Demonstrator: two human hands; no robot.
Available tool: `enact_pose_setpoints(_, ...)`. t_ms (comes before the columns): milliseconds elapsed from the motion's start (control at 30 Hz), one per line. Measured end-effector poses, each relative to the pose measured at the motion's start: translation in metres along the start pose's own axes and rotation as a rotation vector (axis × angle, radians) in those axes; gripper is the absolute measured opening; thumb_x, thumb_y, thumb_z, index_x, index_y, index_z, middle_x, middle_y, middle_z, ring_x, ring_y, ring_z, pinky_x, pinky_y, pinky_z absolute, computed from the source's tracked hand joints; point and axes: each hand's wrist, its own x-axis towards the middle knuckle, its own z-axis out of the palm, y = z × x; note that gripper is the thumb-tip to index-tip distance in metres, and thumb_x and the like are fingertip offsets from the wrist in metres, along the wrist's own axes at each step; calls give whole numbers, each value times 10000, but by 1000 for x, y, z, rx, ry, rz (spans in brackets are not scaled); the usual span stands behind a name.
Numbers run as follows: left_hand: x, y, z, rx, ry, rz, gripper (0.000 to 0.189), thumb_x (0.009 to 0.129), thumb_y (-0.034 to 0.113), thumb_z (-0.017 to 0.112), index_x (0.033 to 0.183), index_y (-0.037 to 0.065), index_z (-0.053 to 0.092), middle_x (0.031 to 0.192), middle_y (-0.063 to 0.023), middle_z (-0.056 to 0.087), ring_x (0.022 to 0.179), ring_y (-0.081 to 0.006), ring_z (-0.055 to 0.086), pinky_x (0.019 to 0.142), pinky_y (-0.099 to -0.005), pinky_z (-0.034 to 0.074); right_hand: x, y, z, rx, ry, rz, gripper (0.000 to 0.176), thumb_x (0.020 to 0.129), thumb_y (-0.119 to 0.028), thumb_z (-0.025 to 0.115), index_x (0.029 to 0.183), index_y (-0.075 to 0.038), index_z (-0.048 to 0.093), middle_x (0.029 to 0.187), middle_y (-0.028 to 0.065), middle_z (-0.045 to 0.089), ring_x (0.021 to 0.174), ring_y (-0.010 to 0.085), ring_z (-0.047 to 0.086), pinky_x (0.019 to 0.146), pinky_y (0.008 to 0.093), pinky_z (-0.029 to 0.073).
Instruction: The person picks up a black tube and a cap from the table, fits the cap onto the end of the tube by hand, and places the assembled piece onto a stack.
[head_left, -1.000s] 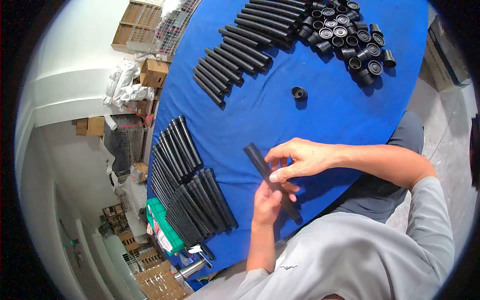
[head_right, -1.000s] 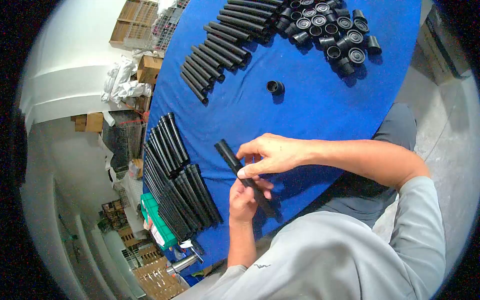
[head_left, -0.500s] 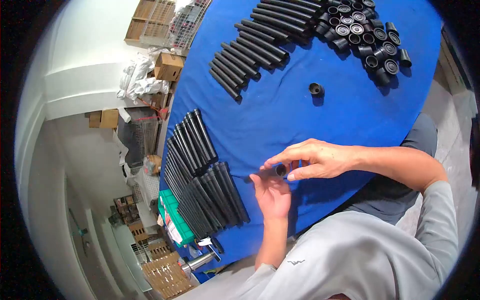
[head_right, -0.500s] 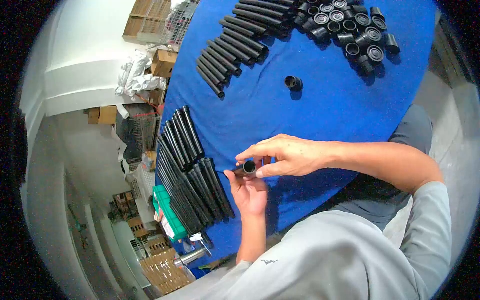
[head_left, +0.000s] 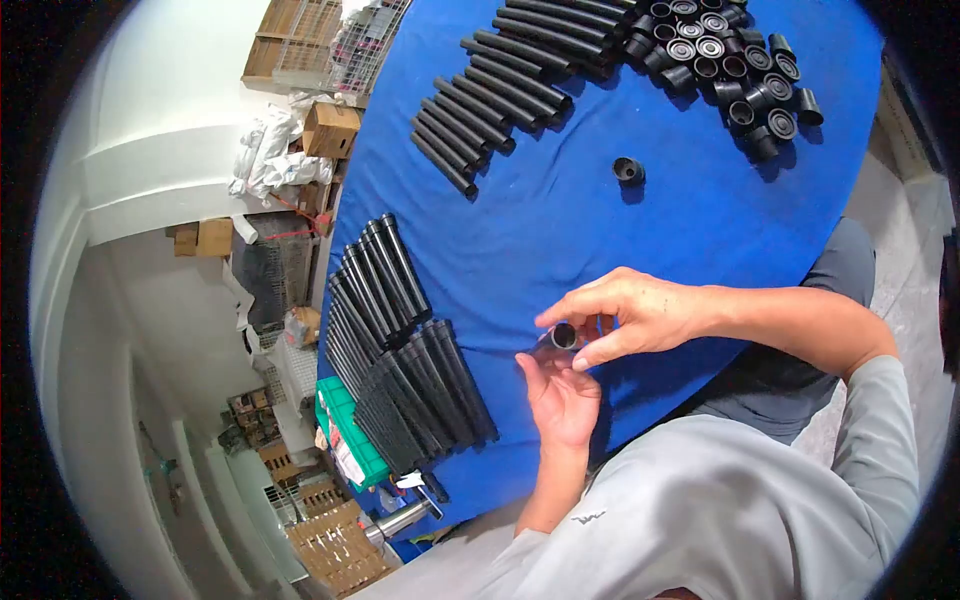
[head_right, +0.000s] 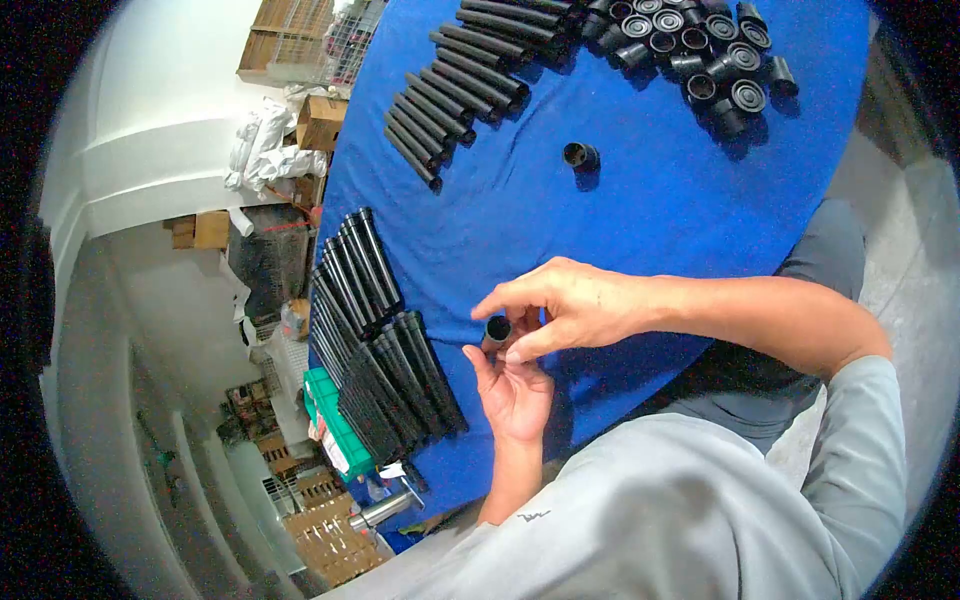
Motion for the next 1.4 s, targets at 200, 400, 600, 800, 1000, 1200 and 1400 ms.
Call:
enact_pose_setpoints(200,43,-7,5,372,-142,174,407,918,166,739,1311,191,640,1409,-115,587,1368,-276,484,1149,-478,385,2,6,-10,-321,120,-30,323,974,-204,639,1234,-18,593,1002,160,662,832,309,653,734,410,522)
enact_pose_setpoints(400,108,-2,0,363,-208,217,297,950,152,697,1236,175,621,1362,-198,610,1223,-360,623,1033,-520,534,4,-6,-45,-729,389,47,511,857,-300,778,1232,-22,569,963,164,643,852,320,659,724,428,532)
enact_pose_setpoints(600,121,-7,0,449,-242,226,253,960,184,683,1209,167,643,1356,-218,612,1240,-366,615,1092,-536,489,-7,-4,-105,-1264,457,333,477,758,-246,824,1118,-30,596,1061,145,600,1009,355,596,872,444,510)
enact_pose_setpoints(800,122,-8,-5,449,-245,251,263,965,180,678,1224,168,633,1344,-224,618,1231,-385,617,1075,-547,502,-2,20,-100,-1156,412,177,350,787,-194,774,1032,-20,593,1014,162,610,988,374,599,850,465,507)
enact_pose_setpoints(1000,123,-8,-3,402,-264,244,228,998,214,633,1222,175,614,1303,-206,646,1221,-396,621,1065,-581,494,9,8,-68,-662,279,189,292,783,-118,693,1018,11,576,830,186,643,794,395,655,716,437,526)
enact_pose_setpoints(1200,125,-10,-4,400,-282,270,220,1008,208,619,1225,185,597,1298,-199,647,1225,-398,616,1080,-590,472,9,14,-54,-732,186,207,375,890,-182,735,1198,7,635,989,166,636,890,317,640,770,398,519)
enact_pose_setpoints(1400,124,-11,-4,410,-254,263,206,1002,180,627,1205,185,595,1270,-202,653,1184,-381,643,1045,-570,511,11,13,-46,-614,265,246,347,909,-197,717,1178,8,640,984,154,628,863,300,634,741,388,518)
